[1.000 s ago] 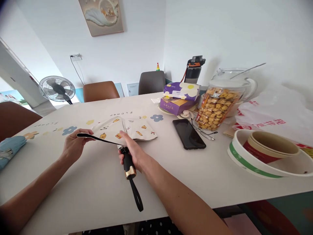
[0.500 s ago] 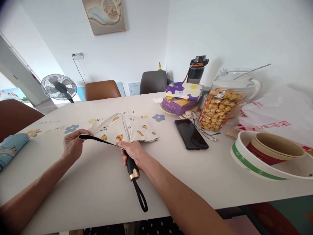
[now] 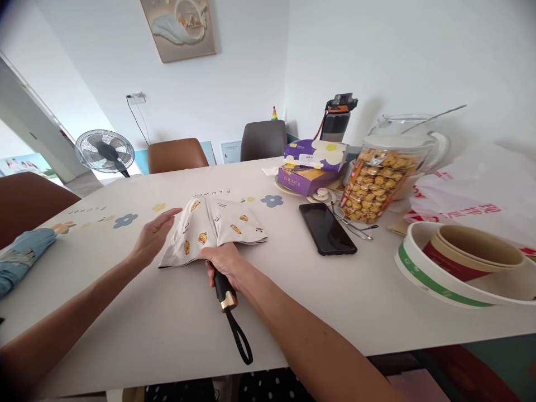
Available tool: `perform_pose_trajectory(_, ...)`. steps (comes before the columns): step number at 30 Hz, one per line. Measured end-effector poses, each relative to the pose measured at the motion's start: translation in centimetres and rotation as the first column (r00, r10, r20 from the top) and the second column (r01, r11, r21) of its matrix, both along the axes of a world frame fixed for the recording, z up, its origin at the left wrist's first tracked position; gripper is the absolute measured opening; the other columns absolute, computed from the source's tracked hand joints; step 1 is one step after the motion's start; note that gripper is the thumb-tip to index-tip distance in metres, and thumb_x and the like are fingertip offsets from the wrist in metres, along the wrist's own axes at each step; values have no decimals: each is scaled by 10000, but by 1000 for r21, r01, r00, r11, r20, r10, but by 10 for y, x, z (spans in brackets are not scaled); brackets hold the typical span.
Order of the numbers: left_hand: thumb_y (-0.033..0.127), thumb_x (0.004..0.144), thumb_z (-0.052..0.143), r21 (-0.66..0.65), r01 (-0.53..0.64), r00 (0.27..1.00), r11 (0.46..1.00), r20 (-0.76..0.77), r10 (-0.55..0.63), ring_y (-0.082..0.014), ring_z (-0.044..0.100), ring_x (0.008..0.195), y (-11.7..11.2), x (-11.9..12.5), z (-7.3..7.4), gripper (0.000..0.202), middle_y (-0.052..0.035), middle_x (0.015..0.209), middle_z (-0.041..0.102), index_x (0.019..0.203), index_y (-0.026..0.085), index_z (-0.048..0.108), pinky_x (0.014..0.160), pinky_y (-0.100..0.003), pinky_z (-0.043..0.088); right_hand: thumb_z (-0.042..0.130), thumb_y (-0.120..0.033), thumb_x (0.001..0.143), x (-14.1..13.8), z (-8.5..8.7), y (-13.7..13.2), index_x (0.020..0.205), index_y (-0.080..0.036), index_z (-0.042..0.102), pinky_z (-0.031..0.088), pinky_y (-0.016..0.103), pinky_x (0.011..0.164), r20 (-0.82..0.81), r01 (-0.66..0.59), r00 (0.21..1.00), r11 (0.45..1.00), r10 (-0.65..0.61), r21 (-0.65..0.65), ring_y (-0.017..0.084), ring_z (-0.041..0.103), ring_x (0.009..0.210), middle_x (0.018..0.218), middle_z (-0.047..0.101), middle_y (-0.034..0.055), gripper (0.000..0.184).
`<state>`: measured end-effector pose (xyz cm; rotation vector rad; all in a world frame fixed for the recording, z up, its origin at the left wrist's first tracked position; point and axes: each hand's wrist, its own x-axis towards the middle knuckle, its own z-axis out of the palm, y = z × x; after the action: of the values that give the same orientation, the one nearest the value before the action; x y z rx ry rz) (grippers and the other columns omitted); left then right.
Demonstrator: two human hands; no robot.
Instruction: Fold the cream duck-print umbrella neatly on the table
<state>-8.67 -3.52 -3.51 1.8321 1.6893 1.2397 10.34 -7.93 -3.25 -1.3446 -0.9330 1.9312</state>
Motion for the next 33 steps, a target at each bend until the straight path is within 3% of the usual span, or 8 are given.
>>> perform_pose_trajectory(3,362,860,352,-54,58,998,997,-13,-58,-190,293,1307,13,22,-8,457,-9,1409,365,1282,221,458,1084,-325,206,591,-156,661,0,-3,0,595,-154,451,351,217,258,-57,-34,998,999,33,-6,58,347,333,501,430,-44,155)
perform_pose_trajectory(6,427,878,311,-137,-31,997,990,72,41,-207,283,1307,27,24,-19,468,-41,1418,346,1273,214,442,1082,-344,188,592,-162,665,0,-6,0,603,-151,459,355,210,263,-104,-47,994,999,45,-15,55,348,339,511,438,-43,147)
perform_pose_trajectory(11,420,859,357,-123,-139,975,983,155,157,-215,515,918,39,9,-27,303,-61,939,601,827,200,564,846,-332,383,609,-177,665,1,-7,0,604,-158,448,360,204,272,-169,-66,984,998,64,-10,48,344,343,521,436,-44,174)
perform_pose_trajectory(17,383,799,481,-216,-220,881,951,375,288,-168,449,650,55,6,-22,242,-19,661,489,642,199,496,589,-270,370,606,-197,673,1,-5,-2,655,-159,464,360,200,279,-180,-53,982,998,49,-15,47,336,349,527,430,-51,147)
perform_pose_trajectory(21,445,802,464,-342,-162,833,926,455,314,-169,509,596,66,6,-19,288,-34,640,519,691,187,526,563,-286,416,590,-190,681,2,0,-4,641,-158,453,356,201,285,-197,-31,980,1000,30,-3,46,337,355,540,433,-47,146)
perform_pose_trajectory(26,390,726,594,-526,143,603,838,718,348,-174,557,621,68,4,-16,228,-52,703,598,786,171,566,597,-308,470,598,-188,688,5,7,-6,622,-156,441,349,201,293,-214,-48,976,999,47,-1,43,338,356,544,434,-41,173)
perform_pose_trajectory(28,343,711,614,-495,97,560,864,745,364,-157,549,607,67,3,-16,194,-42,690,594,774,168,556,584,-289,468,638,-219,682,6,8,-7,638,-155,447,351,198,299,-236,-49,971,999,45,-10,41,339,359,546,438,-42,206)
perform_pose_trajectory(33,335,743,572,-335,-148,674,931,654,342,-87,432,488,64,7,-25,213,35,559,457,657,175,462,461,-218,385,701,-362,659,6,12,-10,714,-161,464,356,193,311,-299,-48,953,999,38,-25,40,333,363,544,441,-51,316)
